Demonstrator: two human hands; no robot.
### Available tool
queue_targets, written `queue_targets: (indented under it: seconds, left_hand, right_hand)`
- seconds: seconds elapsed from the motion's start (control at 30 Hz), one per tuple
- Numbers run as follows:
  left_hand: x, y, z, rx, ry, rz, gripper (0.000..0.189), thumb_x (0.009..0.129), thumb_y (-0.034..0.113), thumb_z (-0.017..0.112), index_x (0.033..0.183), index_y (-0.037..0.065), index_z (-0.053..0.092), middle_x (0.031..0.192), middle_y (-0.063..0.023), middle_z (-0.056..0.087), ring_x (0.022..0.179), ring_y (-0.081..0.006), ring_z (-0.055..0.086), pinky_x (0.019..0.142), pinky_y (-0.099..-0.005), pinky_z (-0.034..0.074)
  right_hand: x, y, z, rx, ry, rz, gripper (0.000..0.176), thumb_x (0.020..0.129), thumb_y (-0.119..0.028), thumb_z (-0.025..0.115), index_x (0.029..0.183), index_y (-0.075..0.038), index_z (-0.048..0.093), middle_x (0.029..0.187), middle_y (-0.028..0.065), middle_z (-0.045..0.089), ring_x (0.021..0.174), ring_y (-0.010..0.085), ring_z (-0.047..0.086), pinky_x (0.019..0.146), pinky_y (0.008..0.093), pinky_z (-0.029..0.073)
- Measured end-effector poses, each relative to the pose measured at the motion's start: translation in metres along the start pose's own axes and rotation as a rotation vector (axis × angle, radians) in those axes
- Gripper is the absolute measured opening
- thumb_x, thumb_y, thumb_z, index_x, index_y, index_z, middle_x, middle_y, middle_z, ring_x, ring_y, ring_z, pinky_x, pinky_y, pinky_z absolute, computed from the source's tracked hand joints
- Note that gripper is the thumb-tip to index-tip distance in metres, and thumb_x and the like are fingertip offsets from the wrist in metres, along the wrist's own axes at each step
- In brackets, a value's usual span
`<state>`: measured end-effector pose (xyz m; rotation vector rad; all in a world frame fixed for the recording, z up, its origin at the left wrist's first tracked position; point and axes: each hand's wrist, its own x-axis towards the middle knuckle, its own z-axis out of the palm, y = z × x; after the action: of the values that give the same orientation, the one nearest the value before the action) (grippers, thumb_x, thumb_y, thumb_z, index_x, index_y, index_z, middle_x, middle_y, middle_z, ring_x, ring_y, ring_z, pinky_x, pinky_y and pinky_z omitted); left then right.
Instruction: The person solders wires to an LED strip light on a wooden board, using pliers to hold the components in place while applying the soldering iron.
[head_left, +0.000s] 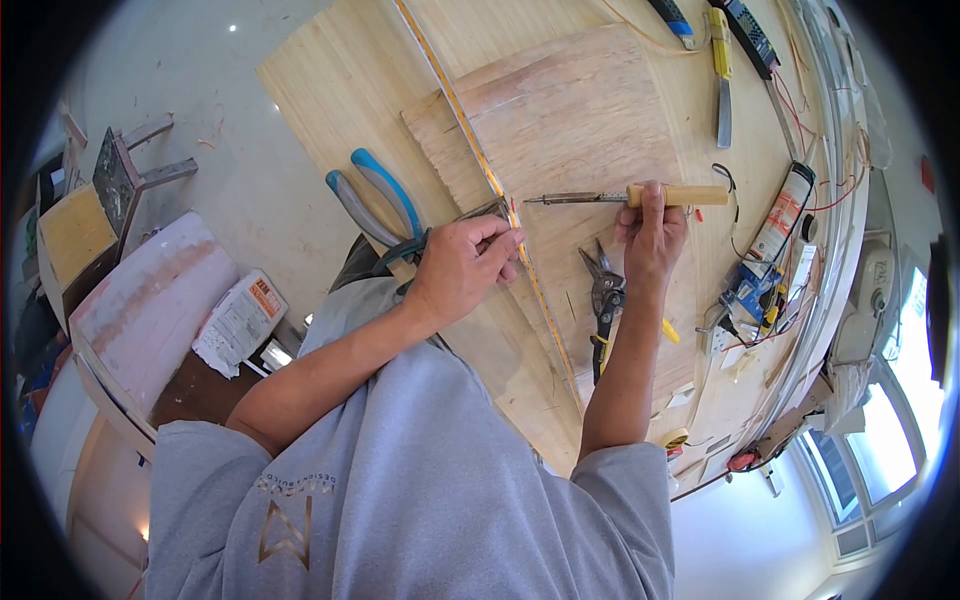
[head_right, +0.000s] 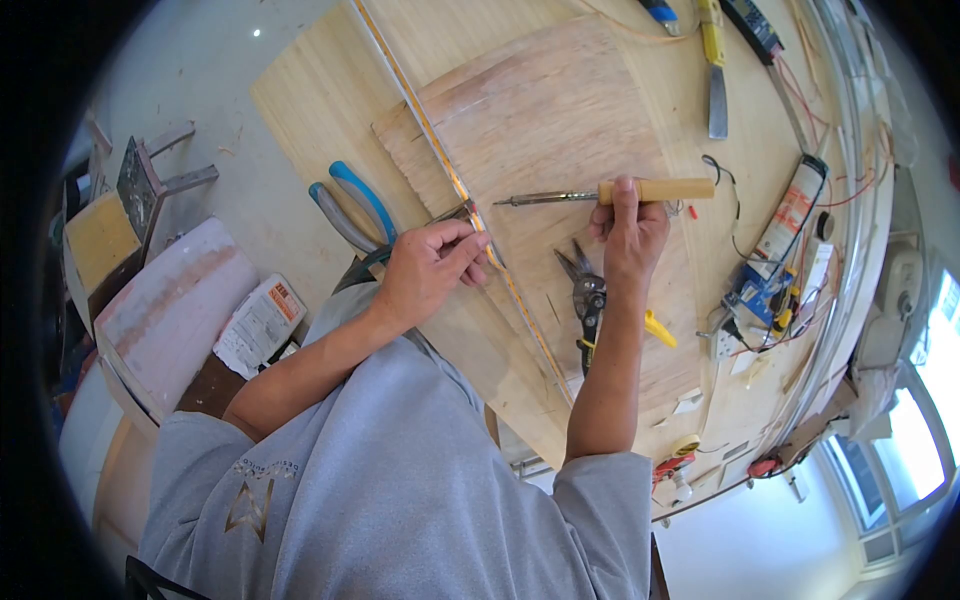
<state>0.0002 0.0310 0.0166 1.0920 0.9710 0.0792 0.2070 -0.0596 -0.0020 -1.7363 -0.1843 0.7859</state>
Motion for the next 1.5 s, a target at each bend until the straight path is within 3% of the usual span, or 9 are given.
queue_targets:
  seconds: [0.9, 1.5]
  left_hand:
    - [-0.0017, -0.0011, 0.0002, -0.032, 0.010, -0.015, 0.022, 0.093, 0.016, 0.059, 0.086, -0.004, 0.063, 0.071, -0.0045, 0.062, 0.061, -0.0097, 0.062, 0.056, -0.0229, 0.052]
    - [-0.0017, -0.0036, -0.0010, -0.016, -0.001, 0.002, 0.021, 0.093, 0.015, 0.058, 0.087, -0.005, 0.064, 0.072, -0.0041, 0.062, 0.062, -0.0095, 0.062, 0.057, -0.0227, 0.052]
  right_hand:
    - [0.0011, 0.0021, -0.0023, 0.095, -0.010, -0.031, 0.027, 0.095, -0.029, 0.057, 0.084, -0.005, 0.058, 0.058, 0.0013, 0.053, 0.046, 0.0081, 0.047, 0.041, 0.0212, 0.034]
    - [-0.0020, 0.0037, -0.0003, -0.025, -0.033, -0.042, 0.028, 0.095, -0.031, 0.056, 0.086, -0.005, 0.058, 0.060, 0.0018, 0.052, 0.048, 0.0091, 0.048, 0.043, 0.0213, 0.034]
